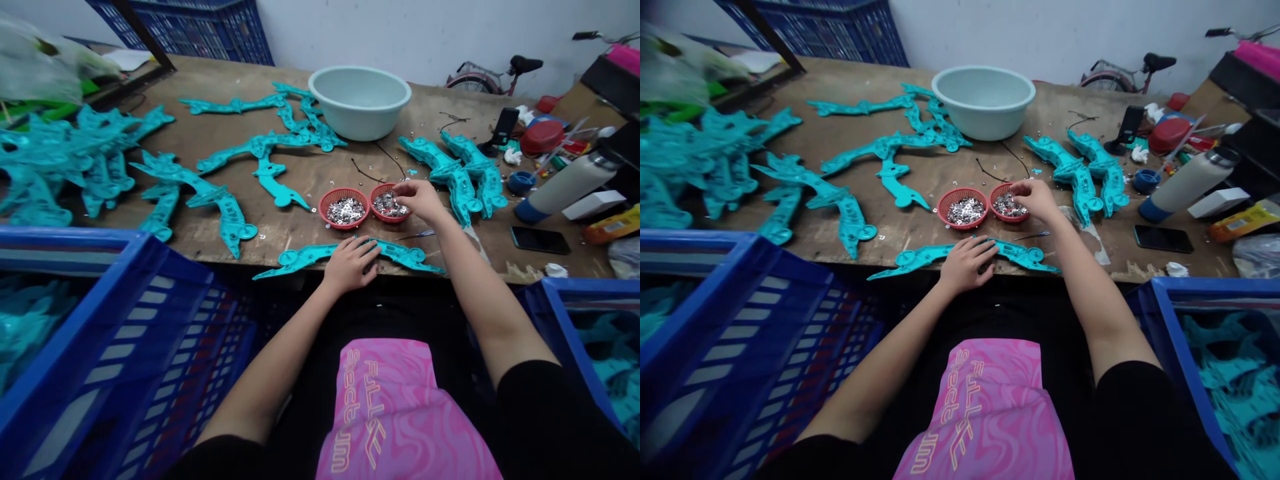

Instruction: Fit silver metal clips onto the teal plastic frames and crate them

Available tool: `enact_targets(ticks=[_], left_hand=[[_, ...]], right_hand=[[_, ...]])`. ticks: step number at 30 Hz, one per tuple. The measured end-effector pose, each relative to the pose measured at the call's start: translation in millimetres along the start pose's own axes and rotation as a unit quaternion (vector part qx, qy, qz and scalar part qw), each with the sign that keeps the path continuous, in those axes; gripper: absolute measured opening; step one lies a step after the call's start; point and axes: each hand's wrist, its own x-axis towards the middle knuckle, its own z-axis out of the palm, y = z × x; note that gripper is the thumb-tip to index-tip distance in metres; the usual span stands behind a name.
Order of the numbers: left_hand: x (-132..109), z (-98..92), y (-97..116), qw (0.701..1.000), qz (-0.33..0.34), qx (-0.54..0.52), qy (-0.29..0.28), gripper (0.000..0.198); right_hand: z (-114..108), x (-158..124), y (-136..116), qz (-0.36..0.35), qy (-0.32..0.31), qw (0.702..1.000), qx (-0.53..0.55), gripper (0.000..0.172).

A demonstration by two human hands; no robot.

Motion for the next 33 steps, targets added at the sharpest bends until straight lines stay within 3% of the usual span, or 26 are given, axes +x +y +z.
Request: enact_targets(ticks=[7, 10, 13, 18, 22, 27, 33], left_hand=[[1, -2.8, 1, 1.000, -0.004, -0.005, -0.014, 0.050], [1, -4.5, 1, 1.000, -0.013, -0.015, -0.021, 0.053], [2, -3.8, 0, 1.000, -0.010, -0.012, -0.019, 0.053], [1, -1.1, 0, 1.000, -0.012, -0.011, -0.022, 0.056], [1, -1.1, 1, 0.999, -0.017, -0.010, -0.026, 0.055], [1, -1.4, 2, 0.999, -0.019, -0.008, -0.029, 0.053], [2, -2.0, 3, 1.000, -0.021, -0.008, -0.022, 0.051]], right_hand=[[2, -74, -22, 0.029, 0.020, 0.962, 0.270, 0.057], [-1, -93, -31, 0.027, 0.022, 0.959, 0.281, 0.066], [-2, -101, -31, 0.035, 0.029, 0.968, 0.248, 0.058], [8, -104, -11, 0.085, 0.050, 0.963, 0.252, 0.048], [16, -108, 0, 0.064, 0.046, 0.978, 0.194, 0.049], [17, -119, -4, 0.038, -0.028, 0.998, 0.033, 0.034], [15, -120, -17, 0.052, -0.095, 0.984, -0.140, 0.031]])
